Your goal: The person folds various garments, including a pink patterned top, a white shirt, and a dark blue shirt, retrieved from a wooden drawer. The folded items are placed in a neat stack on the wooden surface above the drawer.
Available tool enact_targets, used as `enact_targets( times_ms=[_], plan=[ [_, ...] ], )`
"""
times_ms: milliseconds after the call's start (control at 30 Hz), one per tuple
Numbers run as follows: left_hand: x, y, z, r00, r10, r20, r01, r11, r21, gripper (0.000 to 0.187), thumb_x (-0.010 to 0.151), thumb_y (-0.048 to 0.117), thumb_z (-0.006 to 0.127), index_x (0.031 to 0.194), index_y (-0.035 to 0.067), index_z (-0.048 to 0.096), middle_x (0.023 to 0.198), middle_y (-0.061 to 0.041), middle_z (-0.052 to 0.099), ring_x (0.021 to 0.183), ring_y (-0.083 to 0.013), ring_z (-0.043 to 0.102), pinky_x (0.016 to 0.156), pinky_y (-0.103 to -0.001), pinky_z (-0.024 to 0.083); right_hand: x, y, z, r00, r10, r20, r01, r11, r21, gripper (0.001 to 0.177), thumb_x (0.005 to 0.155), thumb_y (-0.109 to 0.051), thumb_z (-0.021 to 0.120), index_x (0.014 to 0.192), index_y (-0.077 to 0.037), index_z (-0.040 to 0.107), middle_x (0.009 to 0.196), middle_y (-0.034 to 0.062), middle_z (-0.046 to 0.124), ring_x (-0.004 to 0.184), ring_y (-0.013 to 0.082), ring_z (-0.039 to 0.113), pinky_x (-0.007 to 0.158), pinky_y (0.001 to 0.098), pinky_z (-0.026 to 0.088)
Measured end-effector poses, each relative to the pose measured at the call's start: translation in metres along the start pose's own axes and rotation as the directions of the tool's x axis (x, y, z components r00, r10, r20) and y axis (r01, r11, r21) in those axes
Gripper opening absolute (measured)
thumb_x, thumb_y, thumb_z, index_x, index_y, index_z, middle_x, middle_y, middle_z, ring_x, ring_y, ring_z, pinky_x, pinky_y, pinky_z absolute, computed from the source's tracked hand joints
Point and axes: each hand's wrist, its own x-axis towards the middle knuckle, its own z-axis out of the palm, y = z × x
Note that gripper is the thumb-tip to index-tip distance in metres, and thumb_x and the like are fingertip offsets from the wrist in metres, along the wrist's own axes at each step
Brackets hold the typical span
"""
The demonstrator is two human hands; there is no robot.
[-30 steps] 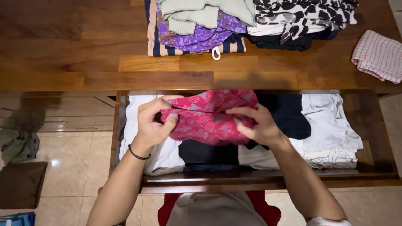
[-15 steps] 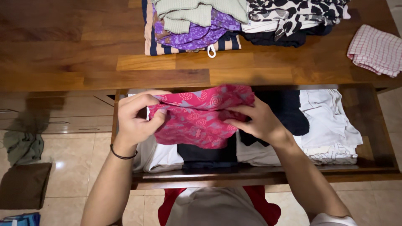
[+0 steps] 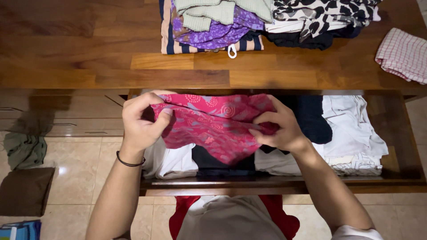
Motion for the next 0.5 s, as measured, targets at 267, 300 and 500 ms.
enact_targets(
  times_ms=[267,300,500],
  plan=[
    [0.0,-0.005,0.002,0.997,-0.065,-0.05,0.065,0.998,0.009,0.013,0.09,-0.004,0.07,0.089,-0.002,0.057,0.097,-0.011,0.073,0.082,-0.0097,0.064,0.076,-0.025,0.053,-0.01,0.005,-0.001,0.981,0.037,-0.193,-0.035,0.999,0.012,0.027,0.077,0.002,0.085,0.094,0.002,0.065,0.113,0.0201,0.07,0.098,0.0281,0.071,0.087,0.0313,0.055],
    [0.001,-0.006,0.003,0.995,-0.085,-0.042,0.086,0.996,0.008,0.015,0.091,-0.003,0.071,0.088,-0.001,0.057,0.092,-0.009,0.071,0.079,-0.0088,0.063,0.073,-0.024,0.052,-0.01,0.006,-0.002,0.973,0.045,-0.228,-0.042,0.999,0.016,0.026,0.077,0.003,0.084,0.093,0.003,0.064,0.111,0.0201,0.07,0.094,0.0271,0.07,0.083,0.03,0.054],
    [0.0,-0.003,0.009,0.995,-0.063,0.082,0.062,0.998,0.007,0.029,0.09,0.003,0.081,0.095,0.003,0.053,0.093,-0.006,0.069,0.083,-0.0066,0.061,0.075,-0.023,0.052,-0.026,0.016,-0.02,0.977,0.053,-0.205,-0.09,0.98,-0.176,0.034,0.077,0.007,0.085,0.101,-0.003,0.063,0.099,0.015,0.066,0.084,0.0223,0.064,0.075,0.03,0.051]
  ],
)
